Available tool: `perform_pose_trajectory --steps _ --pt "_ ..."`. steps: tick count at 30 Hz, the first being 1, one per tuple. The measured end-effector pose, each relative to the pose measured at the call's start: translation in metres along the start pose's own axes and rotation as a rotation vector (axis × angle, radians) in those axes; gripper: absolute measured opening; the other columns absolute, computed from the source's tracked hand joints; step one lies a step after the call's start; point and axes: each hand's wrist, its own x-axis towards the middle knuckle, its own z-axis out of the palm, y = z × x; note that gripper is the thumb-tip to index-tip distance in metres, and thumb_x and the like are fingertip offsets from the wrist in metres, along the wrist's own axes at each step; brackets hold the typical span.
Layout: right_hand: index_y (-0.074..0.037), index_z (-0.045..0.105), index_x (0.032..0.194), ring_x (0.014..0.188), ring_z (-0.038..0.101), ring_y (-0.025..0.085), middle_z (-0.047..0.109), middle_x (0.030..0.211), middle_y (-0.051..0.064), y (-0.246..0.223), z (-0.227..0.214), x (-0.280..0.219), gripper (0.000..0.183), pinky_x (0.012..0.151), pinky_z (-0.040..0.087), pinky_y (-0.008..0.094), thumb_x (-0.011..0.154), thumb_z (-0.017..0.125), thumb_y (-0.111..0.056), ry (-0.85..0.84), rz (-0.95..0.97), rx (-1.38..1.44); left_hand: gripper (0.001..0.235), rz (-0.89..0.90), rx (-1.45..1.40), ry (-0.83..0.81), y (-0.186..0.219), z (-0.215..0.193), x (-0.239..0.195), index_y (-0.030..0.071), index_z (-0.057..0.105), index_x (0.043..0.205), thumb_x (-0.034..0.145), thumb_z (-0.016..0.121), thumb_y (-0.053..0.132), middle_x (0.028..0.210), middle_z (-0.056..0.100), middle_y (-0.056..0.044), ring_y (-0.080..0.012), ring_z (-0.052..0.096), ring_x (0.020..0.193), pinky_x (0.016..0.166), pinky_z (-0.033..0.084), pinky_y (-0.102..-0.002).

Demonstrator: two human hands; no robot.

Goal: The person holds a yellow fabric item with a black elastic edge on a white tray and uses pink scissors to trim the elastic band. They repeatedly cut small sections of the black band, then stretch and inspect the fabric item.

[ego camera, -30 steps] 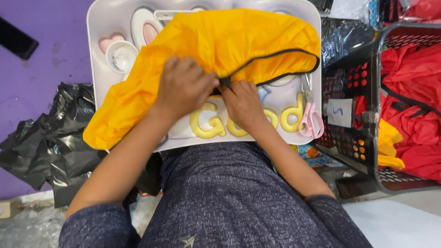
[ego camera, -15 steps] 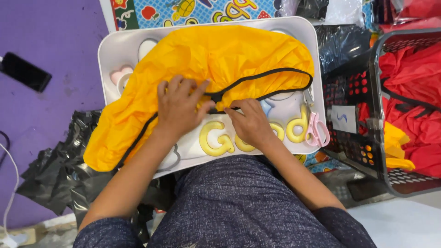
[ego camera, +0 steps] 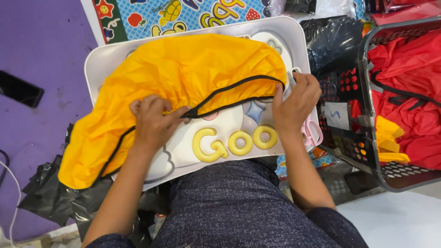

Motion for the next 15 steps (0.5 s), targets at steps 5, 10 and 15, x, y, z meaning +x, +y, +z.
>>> perform_pose_trajectory --steps 5,10,15 --pt "-0.009 0.062 0.099 0.073 0.064 0.024 0.056 0.088 0.004 0.033 0.001 -0.002 0.024 0.068 0.052 0.034 0.087 0.081 0.0 -0.178 -0.054 0.038 0.014 -0.046 0.07 0.041 -0.01 -0.013 -0.018 0.034 0.081 0.098 0.087 0.087 0.028 0.09 0.052 0.001 -0.0285 0.058 0.102 0.092 0.033 -0.047" --pt "-0.003 0.059 0.105 0.07 0.065 0.028 0.055 0.093 0.011 0.014 -0.023 -0.007 0.025 0.062 0.057 0.034 0.088 0.068 0.013 -0.179 0.04 0.261 0.022 -0.192 0.149 0.057 0.002 -0.026 -0.02 0.03 0.086 0.096 0.085 0.095 0.013 0.09 0.059 0.001 -0.0244 0.057 0.105 0.097 0.036 -0.045" --pt "-0.005 0.066 0.104 0.097 0.068 0.03 0.059 0.099 0.007 0.017 -0.021 -0.034 0.025 0.087 0.056 0.038 0.087 0.076 0.009 -0.236 0.217 0.539 0.034 -0.21 0.237 -0.072 0.015 -0.036 -0.016 0.032 0.084 0.101 0.074 0.098 0.018 0.1 0.062 0.004 -0.0256 0.054 0.116 0.098 0.033 -0.046"
